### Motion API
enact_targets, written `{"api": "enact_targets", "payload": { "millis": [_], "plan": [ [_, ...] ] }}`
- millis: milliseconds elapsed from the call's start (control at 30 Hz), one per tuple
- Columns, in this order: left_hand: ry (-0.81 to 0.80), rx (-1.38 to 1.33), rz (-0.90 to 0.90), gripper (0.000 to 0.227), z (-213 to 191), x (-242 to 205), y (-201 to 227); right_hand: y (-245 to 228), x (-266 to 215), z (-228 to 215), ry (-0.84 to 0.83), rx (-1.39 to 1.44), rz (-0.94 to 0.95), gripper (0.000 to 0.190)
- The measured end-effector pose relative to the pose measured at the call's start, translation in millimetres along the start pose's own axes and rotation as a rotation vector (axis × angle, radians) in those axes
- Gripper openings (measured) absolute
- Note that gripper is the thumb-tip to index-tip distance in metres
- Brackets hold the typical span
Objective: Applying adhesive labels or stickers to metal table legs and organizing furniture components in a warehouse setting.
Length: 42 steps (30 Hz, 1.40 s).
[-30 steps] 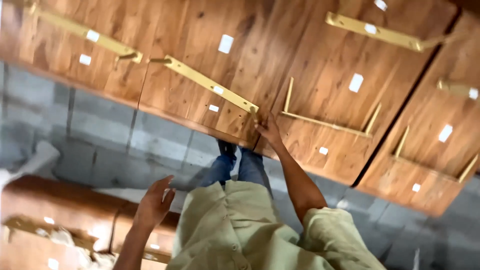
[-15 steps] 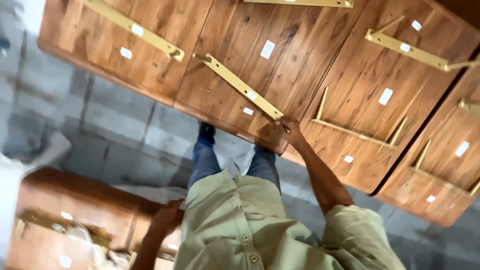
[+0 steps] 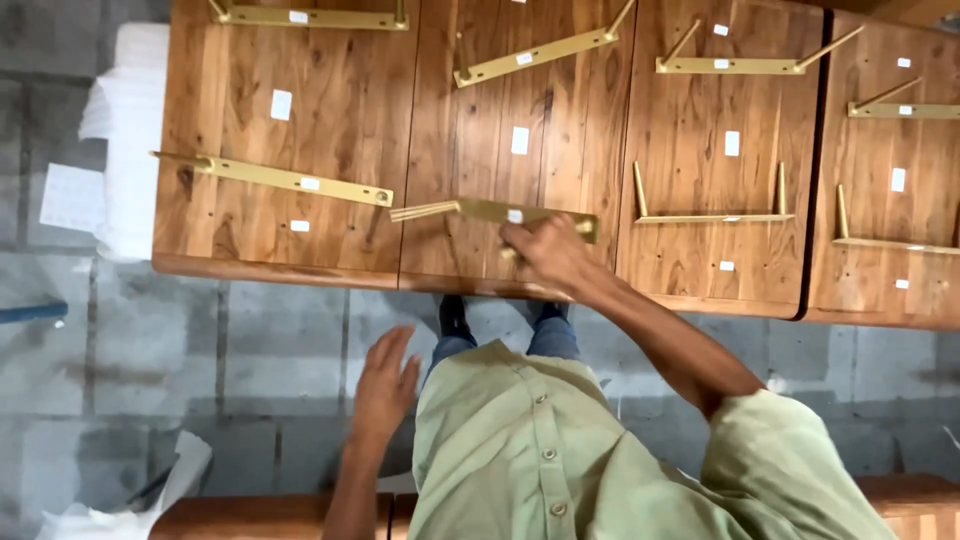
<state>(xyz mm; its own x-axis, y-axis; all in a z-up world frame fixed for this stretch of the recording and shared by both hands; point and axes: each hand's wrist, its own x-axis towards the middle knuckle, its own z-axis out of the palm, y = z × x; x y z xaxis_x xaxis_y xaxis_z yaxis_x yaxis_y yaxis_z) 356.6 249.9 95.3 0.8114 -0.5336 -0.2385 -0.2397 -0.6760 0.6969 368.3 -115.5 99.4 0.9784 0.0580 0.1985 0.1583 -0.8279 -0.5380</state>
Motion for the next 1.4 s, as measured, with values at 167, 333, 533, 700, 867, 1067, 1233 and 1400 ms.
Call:
{"api": "enact_targets", "payload": {
  "millis": [167, 333, 533, 700, 867, 1067, 1233, 1400],
  "plan": [
    [0.104, -0.072, 0.400, 0.069, -25, 52, 80, -52, -39, -121, 0.131, -0.067, -0.111, 0.020],
    [-0.396, -0.135, 0.442, 0.075, -9, 58, 122, -70, -75, -183, 0.597, 0.333, -0.023, 0.033],
    [-0.403, -0.179, 0.111, 0.051, 1, 40, 129, -66, -82, -146, 0.807, 0.525, 0.104, 0.005],
    [-0.351, -0.106, 0.034, 0.046, 5, 40, 114, -141, -116, -87, 0.736, -0.128, 0.341, 0.046],
    [-0.301, -0.080, -0.004, 0.043, 4, 40, 114, -168, -105, -48, 0.268, 0.017, 0.414, 0.023],
    [-0.294, -0.036, -0.033, 0.047, -9, 42, 131, -151, -89, -44, 0.175, -0.085, 0.394, 0.025],
    [-0.240, -0.004, 0.029, 0.047, 2, 39, 121, -153, -86, -46, 0.115, -0.121, 0.339, 0.029],
    [-0.246, -0.010, 0.021, 0.047, -1, 38, 120, -153, -86, -43, 0.087, -0.114, 0.336, 0.027]
  ]
}}
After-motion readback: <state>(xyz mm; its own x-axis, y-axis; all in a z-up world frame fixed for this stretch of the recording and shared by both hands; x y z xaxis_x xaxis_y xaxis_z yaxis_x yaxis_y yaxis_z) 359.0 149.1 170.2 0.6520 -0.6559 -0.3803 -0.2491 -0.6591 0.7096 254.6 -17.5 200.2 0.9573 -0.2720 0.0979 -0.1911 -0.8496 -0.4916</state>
